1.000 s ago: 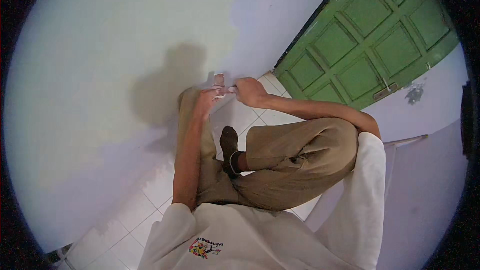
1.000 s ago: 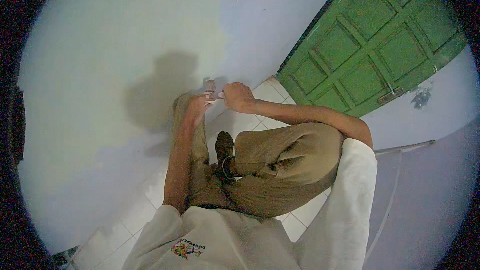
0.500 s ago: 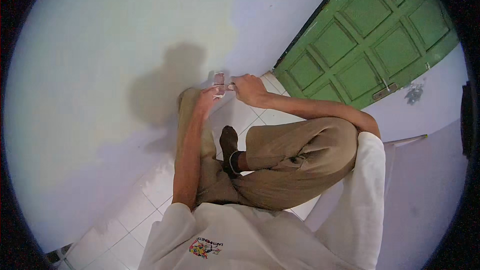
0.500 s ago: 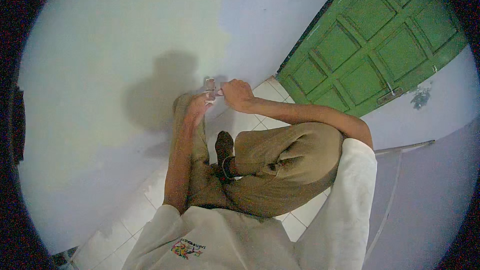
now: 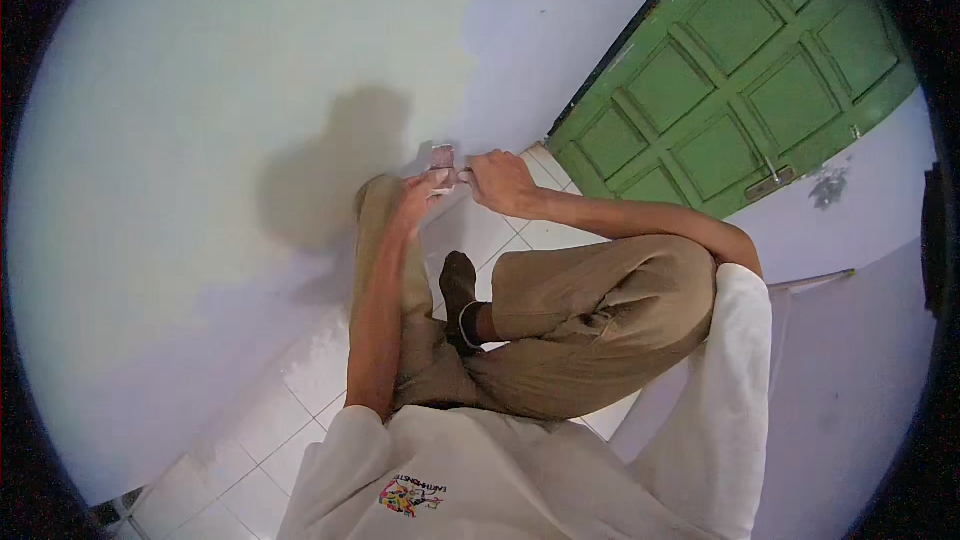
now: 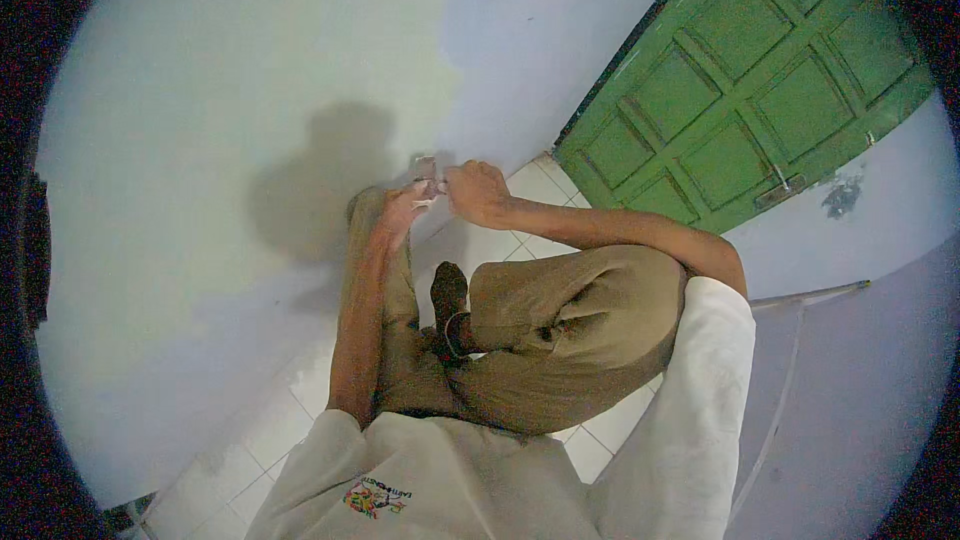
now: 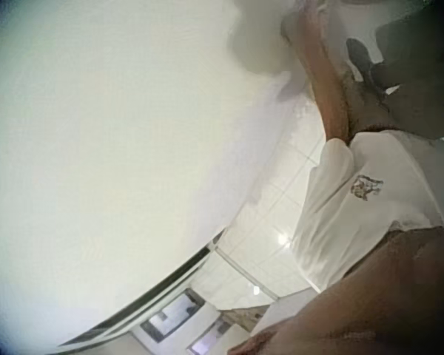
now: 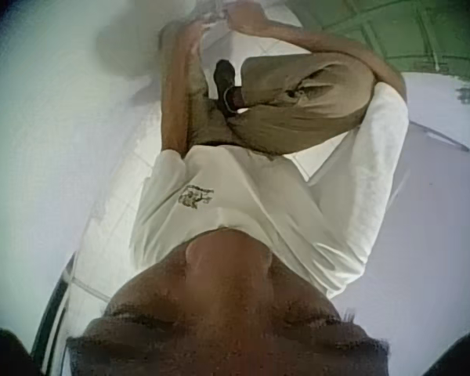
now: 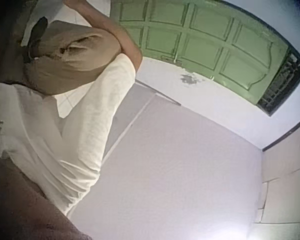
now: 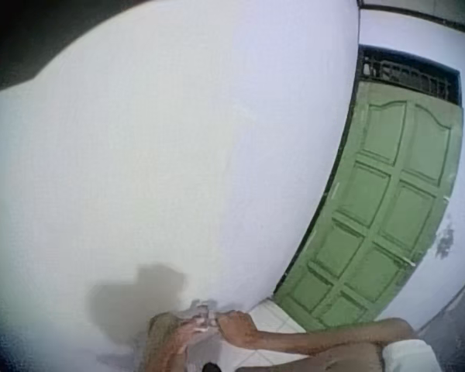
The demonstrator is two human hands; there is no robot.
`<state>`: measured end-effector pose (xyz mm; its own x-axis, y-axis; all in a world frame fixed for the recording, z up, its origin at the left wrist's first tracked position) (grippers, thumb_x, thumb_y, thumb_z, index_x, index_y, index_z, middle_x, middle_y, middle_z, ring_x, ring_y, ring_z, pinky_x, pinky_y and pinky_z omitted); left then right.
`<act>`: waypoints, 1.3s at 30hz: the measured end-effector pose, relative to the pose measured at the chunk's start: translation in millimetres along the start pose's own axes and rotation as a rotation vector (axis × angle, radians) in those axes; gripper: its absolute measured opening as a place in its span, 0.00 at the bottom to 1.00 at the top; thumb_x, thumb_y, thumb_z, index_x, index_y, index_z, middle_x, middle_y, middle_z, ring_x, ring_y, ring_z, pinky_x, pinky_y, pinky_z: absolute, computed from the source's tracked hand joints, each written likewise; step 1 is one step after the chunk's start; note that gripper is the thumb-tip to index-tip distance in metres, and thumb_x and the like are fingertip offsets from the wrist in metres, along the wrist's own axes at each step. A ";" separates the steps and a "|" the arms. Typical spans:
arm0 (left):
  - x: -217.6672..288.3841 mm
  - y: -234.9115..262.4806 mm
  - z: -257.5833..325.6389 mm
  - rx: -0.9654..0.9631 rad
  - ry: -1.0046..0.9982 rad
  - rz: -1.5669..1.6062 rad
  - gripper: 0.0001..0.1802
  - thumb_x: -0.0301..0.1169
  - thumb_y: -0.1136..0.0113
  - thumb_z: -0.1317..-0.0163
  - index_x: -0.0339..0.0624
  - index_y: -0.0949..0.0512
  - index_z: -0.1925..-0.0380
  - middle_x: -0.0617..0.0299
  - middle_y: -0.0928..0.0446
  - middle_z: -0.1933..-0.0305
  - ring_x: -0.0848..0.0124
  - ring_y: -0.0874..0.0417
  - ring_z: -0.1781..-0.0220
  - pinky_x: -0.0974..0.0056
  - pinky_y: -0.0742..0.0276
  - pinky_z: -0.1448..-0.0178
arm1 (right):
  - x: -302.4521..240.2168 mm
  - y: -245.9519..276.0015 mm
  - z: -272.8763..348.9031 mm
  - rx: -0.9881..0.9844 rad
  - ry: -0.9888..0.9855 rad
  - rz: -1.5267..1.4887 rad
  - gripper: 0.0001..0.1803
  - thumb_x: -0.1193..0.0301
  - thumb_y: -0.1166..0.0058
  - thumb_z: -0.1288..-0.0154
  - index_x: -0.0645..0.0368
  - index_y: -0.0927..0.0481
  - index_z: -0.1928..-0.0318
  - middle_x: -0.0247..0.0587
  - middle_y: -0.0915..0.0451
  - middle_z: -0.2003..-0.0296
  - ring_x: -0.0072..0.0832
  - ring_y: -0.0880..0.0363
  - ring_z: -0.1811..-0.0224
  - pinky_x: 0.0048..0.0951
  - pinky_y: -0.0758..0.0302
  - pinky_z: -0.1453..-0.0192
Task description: The person uses a putty knife to apply and smooth patching compound onto a wall near the floor.
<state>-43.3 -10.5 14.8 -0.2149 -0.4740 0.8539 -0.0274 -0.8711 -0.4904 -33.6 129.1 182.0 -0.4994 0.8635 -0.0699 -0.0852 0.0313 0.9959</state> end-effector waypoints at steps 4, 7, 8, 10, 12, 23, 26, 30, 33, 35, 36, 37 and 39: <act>3.4 -14.7 4.3 -0.099 -0.035 -0.147 0.19 0.42 0.40 0.29 0.36 0.16 0.53 0.62 0.16 0.53 0.69 0.19 0.50 0.61 0.26 0.38 | 7.0 -1.1 5.3 -0.030 -0.016 0.027 0.10 0.71 0.44 0.41 0.66 0.17 0.63 0.64 0.17 0.65 0.56 0.15 0.55 0.55 0.19 0.50; 9.0 -8.3 5.4 -0.125 -0.099 -0.184 0.17 0.41 0.37 0.32 0.38 0.15 0.55 0.65 0.17 0.57 0.73 0.20 0.53 0.64 0.28 0.43 | 2.6 -0.7 2.5 -0.060 0.002 0.023 0.11 0.70 0.42 0.43 0.65 0.17 0.63 0.63 0.16 0.65 0.56 0.15 0.56 0.55 0.19 0.51; 10.4 -8.0 7.2 -0.118 -0.129 -0.206 0.16 0.40 0.35 0.33 0.38 0.14 0.56 0.66 0.17 0.59 0.74 0.21 0.55 0.65 0.28 0.46 | 2.3 -1.4 2.9 -0.058 0.015 0.018 0.11 0.69 0.41 0.42 0.65 0.17 0.63 0.63 0.16 0.65 0.55 0.15 0.56 0.54 0.19 0.52; 12.8 -7.2 9.8 -0.091 -0.165 -0.246 0.14 0.39 0.33 0.35 0.39 0.13 0.60 0.67 0.17 0.62 0.75 0.23 0.58 0.66 0.29 0.50 | 0.6 -3.4 3.5 -0.055 0.042 0.007 0.12 0.68 0.41 0.42 0.65 0.17 0.64 0.62 0.16 0.64 0.55 0.15 0.56 0.54 0.19 0.52; 14.0 -16.4 10.0 -0.072 -0.183 -0.268 0.13 0.38 0.33 0.35 0.39 0.13 0.63 0.67 0.18 0.64 0.75 0.23 0.60 0.66 0.30 0.50 | 2.8 3.0 8.2 -0.098 0.021 -0.013 0.13 0.66 0.41 0.40 0.65 0.17 0.62 0.62 0.16 0.64 0.56 0.16 0.56 0.54 0.19 0.51; 19.4 -24.5 15.2 -0.220 -0.231 -0.246 0.10 0.35 0.33 0.35 0.39 0.14 0.65 0.70 0.18 0.65 0.77 0.23 0.60 0.68 0.30 0.50 | 13.0 -12.9 13.6 -0.137 0.054 -0.015 0.19 0.59 0.45 0.34 0.66 0.19 0.56 0.63 0.18 0.62 0.56 0.17 0.52 0.56 0.21 0.46; 16.4 -21.4 16.6 -0.186 -0.171 -0.256 0.10 0.36 0.33 0.35 0.40 0.13 0.64 0.70 0.18 0.64 0.78 0.23 0.59 0.68 0.31 0.48 | 9.1 -13.9 11.3 -0.150 0.067 -0.009 0.19 0.60 0.44 0.35 0.66 0.19 0.56 0.64 0.17 0.63 0.56 0.16 0.53 0.56 0.21 0.47; 17.6 -16.9 17.5 -0.182 -0.076 -0.228 0.12 0.38 0.33 0.35 0.42 0.13 0.63 0.69 0.17 0.63 0.78 0.23 0.57 0.69 0.32 0.46 | 5.6 -15.7 3.8 -0.180 0.060 0.031 0.16 0.63 0.45 0.33 0.66 0.18 0.59 0.62 0.17 0.66 0.56 0.16 0.58 0.55 0.21 0.51; 22.2 -41.8 17.3 -0.237 -0.130 -0.205 0.14 0.41 0.39 0.31 0.41 0.15 0.62 0.69 0.20 0.63 0.74 0.24 0.58 0.67 0.30 0.47 | 17.4 -3.5 15.0 -0.138 0.056 0.035 0.15 0.65 0.46 0.32 0.68 0.18 0.61 0.63 0.17 0.68 0.56 0.16 0.58 0.54 0.20 0.53; 18.3 2.1 11.6 -0.164 -0.101 -0.228 0.15 0.41 0.36 0.34 0.42 0.13 0.58 0.67 0.17 0.59 0.74 0.21 0.54 0.66 0.30 0.45 | -8.7 -7.2 3.6 -0.124 0.112 -0.015 0.15 0.65 0.46 0.33 0.69 0.18 0.61 0.63 0.17 0.69 0.56 0.16 0.58 0.54 0.20 0.53; -3.8 -19.5 7.7 -0.188 -0.071 -0.198 0.16 0.41 0.37 0.33 0.42 0.13 0.57 0.66 0.17 0.59 0.73 0.21 0.53 0.65 0.30 0.45 | 11.5 -15.1 15.4 -0.165 0.062 0.018 0.16 0.65 0.46 0.34 0.69 0.18 0.61 0.64 0.17 0.69 0.56 0.15 0.58 0.53 0.20 0.53; -1.0 -16.3 9.4 -0.171 -0.074 -0.203 0.16 0.42 0.38 0.33 0.41 0.14 0.56 0.66 0.17 0.58 0.73 0.21 0.53 0.65 0.29 0.45 | 8.0 -14.7 11.0 -0.172 0.064 0.036 0.16 0.65 0.46 0.34 0.69 0.18 0.60 0.64 0.17 0.69 0.56 0.15 0.58 0.53 0.20 0.54; -6.0 -17.7 5.3 -0.096 -0.015 -0.133 0.18 0.44 0.41 0.31 0.41 0.14 0.54 0.64 0.16 0.57 0.71 0.19 0.52 0.64 0.28 0.45 | 10.4 -20.4 10.2 -0.111 0.075 0.042 0.17 0.64 0.46 0.34 0.69 0.18 0.61 0.65 0.17 0.69 0.56 0.15 0.57 0.54 0.20 0.53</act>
<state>-36.4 7.0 19.3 -0.1884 -0.3578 0.9146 -0.1480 -0.9103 -0.3866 -28.3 142.6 161.6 -0.5675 0.8226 -0.0363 -0.1556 -0.0639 0.9857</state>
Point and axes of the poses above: each hand's wrist, its own z-axis away from the middle knuckle, its own y-axis out of the back of the hand, x = y × z, the point moved 4 cm from there along -z, towards the middle knuckle
